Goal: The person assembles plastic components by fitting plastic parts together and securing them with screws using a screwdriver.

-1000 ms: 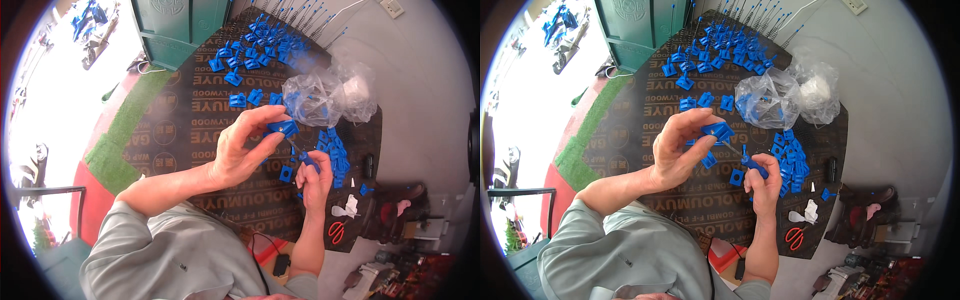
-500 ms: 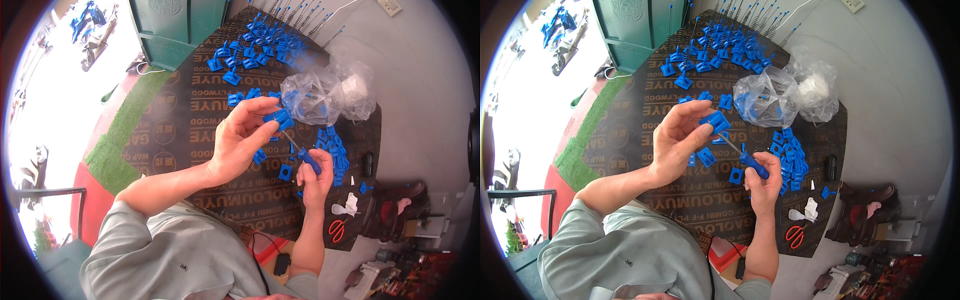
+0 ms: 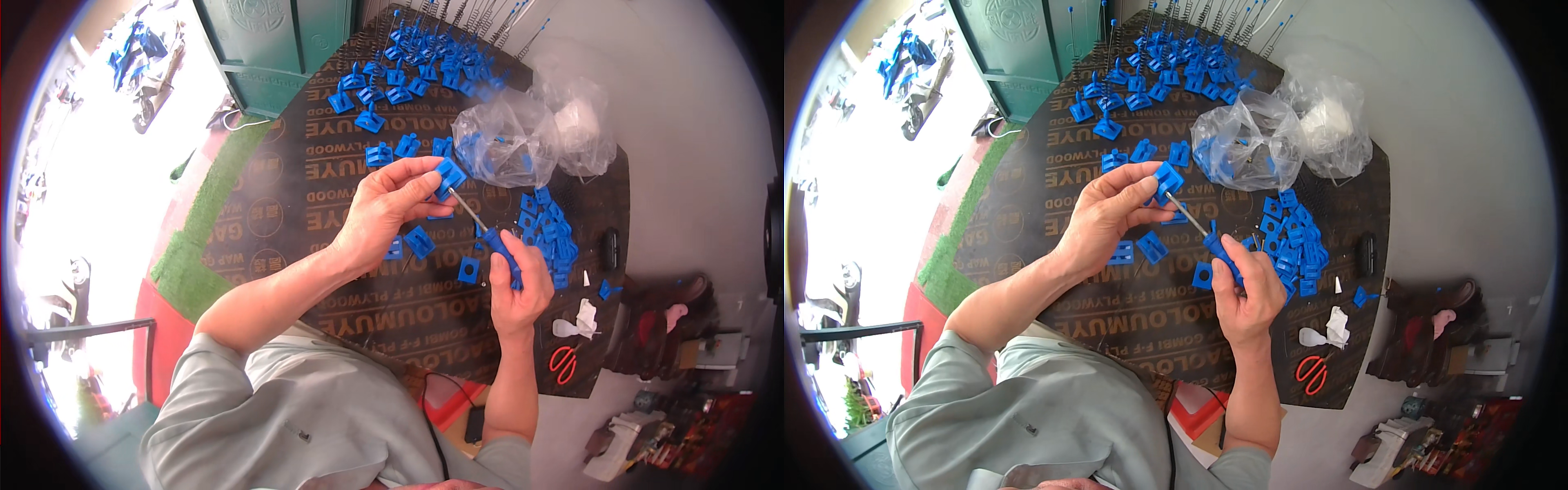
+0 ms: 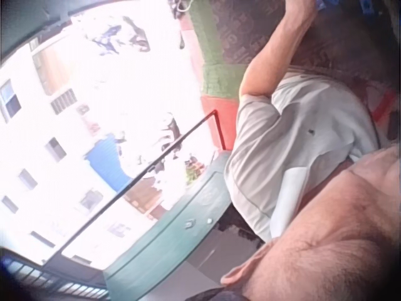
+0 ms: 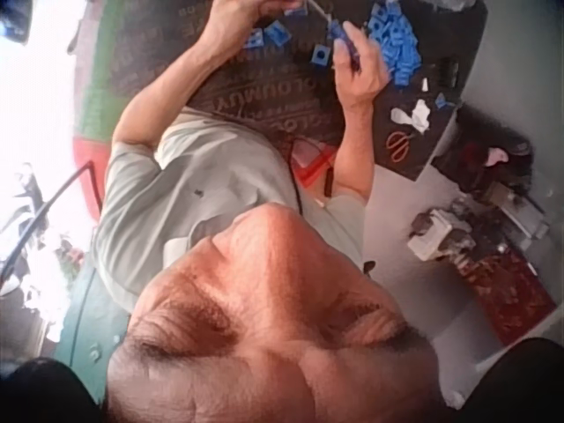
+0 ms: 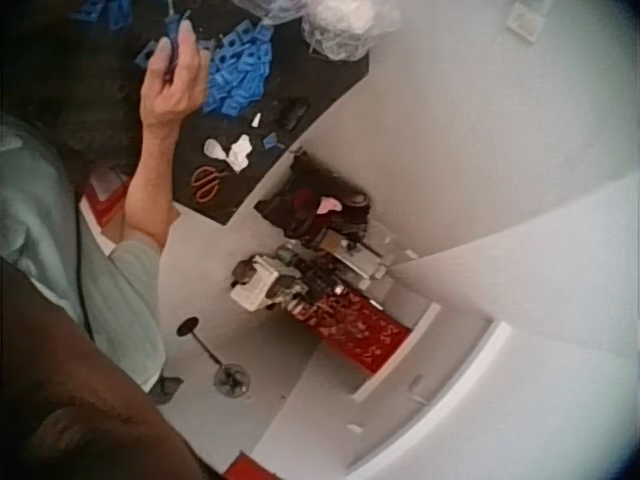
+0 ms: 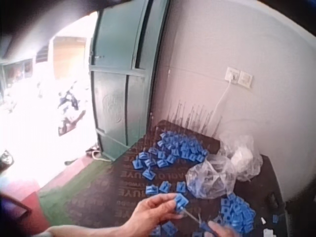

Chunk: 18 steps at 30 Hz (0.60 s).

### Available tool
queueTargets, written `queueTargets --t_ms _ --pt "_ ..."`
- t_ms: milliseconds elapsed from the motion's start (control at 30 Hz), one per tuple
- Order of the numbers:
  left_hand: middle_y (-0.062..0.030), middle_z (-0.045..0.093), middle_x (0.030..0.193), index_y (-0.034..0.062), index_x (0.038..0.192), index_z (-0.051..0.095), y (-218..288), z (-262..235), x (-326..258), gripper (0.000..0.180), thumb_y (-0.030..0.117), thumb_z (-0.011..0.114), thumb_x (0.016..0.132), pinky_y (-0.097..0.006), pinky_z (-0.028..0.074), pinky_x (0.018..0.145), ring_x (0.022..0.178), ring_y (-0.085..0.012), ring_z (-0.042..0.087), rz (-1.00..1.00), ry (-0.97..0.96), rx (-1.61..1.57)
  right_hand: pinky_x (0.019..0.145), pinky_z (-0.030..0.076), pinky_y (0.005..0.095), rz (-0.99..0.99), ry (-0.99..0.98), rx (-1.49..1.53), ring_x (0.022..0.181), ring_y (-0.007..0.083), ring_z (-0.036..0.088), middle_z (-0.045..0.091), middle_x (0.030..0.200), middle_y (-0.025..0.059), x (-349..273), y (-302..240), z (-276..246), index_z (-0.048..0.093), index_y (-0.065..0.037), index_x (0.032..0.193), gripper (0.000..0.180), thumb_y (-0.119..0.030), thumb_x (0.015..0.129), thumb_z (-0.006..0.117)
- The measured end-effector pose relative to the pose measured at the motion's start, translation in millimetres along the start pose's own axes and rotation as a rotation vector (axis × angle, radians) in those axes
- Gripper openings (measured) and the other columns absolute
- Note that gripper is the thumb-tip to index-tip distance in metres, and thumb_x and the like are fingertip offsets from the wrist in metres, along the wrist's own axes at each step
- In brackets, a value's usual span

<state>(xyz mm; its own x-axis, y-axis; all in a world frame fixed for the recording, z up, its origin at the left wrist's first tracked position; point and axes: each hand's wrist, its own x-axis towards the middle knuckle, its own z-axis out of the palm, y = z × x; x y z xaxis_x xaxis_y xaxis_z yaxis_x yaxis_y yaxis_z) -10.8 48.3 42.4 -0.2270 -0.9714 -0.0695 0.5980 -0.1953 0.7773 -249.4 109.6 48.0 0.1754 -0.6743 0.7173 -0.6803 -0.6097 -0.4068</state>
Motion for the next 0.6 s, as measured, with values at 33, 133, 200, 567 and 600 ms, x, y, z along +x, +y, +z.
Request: queueTargets --t_ms 33,133,200,567,600 --pt "-0.0089 0.077 0.118 -0.0005 0.139 0.068 -0.9 0.1 0.5 0.034 0.018 0.067 0.110 -0.035 0.065 0.095 0.105 -0.0192 0.077 0.009 0.000 0.018 0.059 0.049 0.0337 0.006 0.004 0.001 0.068 0.0205 0.064 0.071 0.087 0.0092 0.7 -0.6 -1.9 0.074 -0.002 0.128 0.032 -0.004 0.097 0.080" --pt "-0.0091 0.077 0.117 0.0000 0.138 0.068 -1.7 1.3 0.3 0.033 0.017 0.068 0.110 -0.035 0.065 0.095 0.104 -0.0191 0.077 0.022 0.009 0.063 0.060 0.049 0.0311 0.062 -0.026 -0.014 0.068 0.0187 0.064 0.072 0.087 0.0087 1.5 -2.1 -3.5 0.076 -0.002 0.126 0.028 -0.004 0.098 0.079" --pt "-0.0091 0.078 0.116 0.0000 0.137 0.069 -2.6 1.4 1.1 0.032 0.017 0.068 0.110 -0.035 0.066 0.094 0.104 -0.0190 0.077 0.027 0.016 0.091 0.062 0.050 0.0287 0.143 0.005 0.124 0.070 0.0159 0.064 0.073 0.088 0.0080 2.0 -2.9 -1.3 0.077 -0.001 0.123 0.025 -0.005 0.099 0.078" --pt "-0.0098 0.077 0.120 -0.0003 0.138 0.068 -11.4 -0.7 4.0 0.032 0.016 0.067 0.110 -0.034 0.064 0.091 0.103 -0.0199 0.077 0.081 0.032 0.141 0.061 0.052 0.0313 0.213 -0.056 0.186 0.070 0.0169 0.069 0.074 0.087 0.0077 3.3 -2.9 -5.3 0.076 -0.002 0.125 0.029 -0.006 0.096 0.081" --pt "-0.0097 0.077 0.119 -0.0003 0.138 0.068 -10.9 -0.7 4.1 0.032 0.016 0.067 0.110 -0.034 0.064 0.091 0.103 -0.0199 0.077 0.082 0.042 0.143 0.060 0.052 0.0324 0.149 -0.093 0.123 0.069 0.0186 0.069 0.074 0.086 0.0080 2.3 -0.6 -3.9 0.076 -0.003 0.126 0.031 -0.006 0.095 0.082"
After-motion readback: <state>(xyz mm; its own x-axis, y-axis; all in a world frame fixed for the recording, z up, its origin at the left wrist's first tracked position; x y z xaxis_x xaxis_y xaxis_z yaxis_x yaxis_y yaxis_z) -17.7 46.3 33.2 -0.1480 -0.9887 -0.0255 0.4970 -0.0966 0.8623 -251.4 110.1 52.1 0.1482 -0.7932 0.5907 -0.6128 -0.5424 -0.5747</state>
